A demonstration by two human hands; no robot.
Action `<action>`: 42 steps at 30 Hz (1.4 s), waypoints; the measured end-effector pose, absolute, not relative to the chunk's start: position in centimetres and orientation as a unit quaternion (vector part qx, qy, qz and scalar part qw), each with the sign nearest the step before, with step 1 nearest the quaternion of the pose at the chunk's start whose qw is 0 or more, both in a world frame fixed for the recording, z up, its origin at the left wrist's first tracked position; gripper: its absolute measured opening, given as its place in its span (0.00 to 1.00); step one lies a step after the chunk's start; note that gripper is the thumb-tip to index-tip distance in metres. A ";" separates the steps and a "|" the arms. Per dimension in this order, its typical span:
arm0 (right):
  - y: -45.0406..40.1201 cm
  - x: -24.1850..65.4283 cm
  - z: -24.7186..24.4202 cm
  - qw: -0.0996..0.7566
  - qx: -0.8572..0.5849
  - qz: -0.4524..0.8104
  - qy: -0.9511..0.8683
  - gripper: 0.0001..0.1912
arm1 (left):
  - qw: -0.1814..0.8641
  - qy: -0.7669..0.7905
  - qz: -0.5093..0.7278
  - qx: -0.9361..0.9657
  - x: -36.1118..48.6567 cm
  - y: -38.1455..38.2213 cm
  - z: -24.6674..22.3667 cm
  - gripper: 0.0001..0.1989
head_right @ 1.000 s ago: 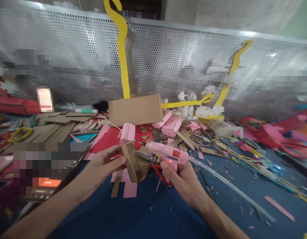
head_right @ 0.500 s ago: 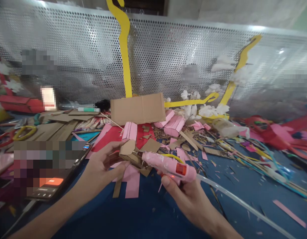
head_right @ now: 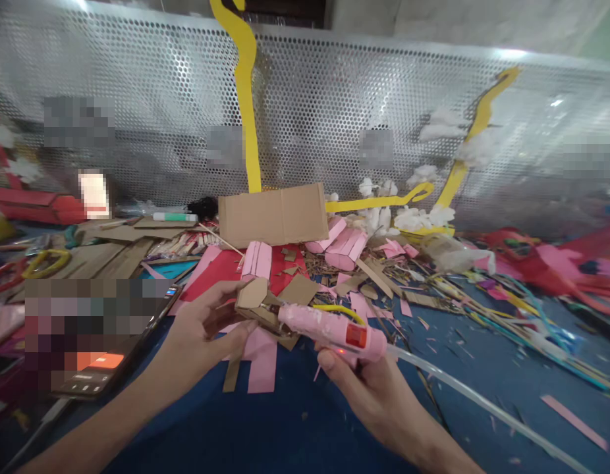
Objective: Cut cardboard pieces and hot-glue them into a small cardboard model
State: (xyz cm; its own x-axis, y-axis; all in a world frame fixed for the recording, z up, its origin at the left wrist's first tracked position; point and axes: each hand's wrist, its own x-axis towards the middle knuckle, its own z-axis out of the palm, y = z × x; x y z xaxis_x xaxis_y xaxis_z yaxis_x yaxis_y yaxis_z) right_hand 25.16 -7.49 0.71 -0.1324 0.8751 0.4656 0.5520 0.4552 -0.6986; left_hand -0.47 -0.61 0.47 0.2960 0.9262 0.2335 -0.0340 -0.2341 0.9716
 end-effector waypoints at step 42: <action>-7.4 25.1 0.9 0.419 -0.485 0.210 -0.738 0.25 | 0.496 0.360 0.461 0.642 -0.4 -0.8 0.7 0.25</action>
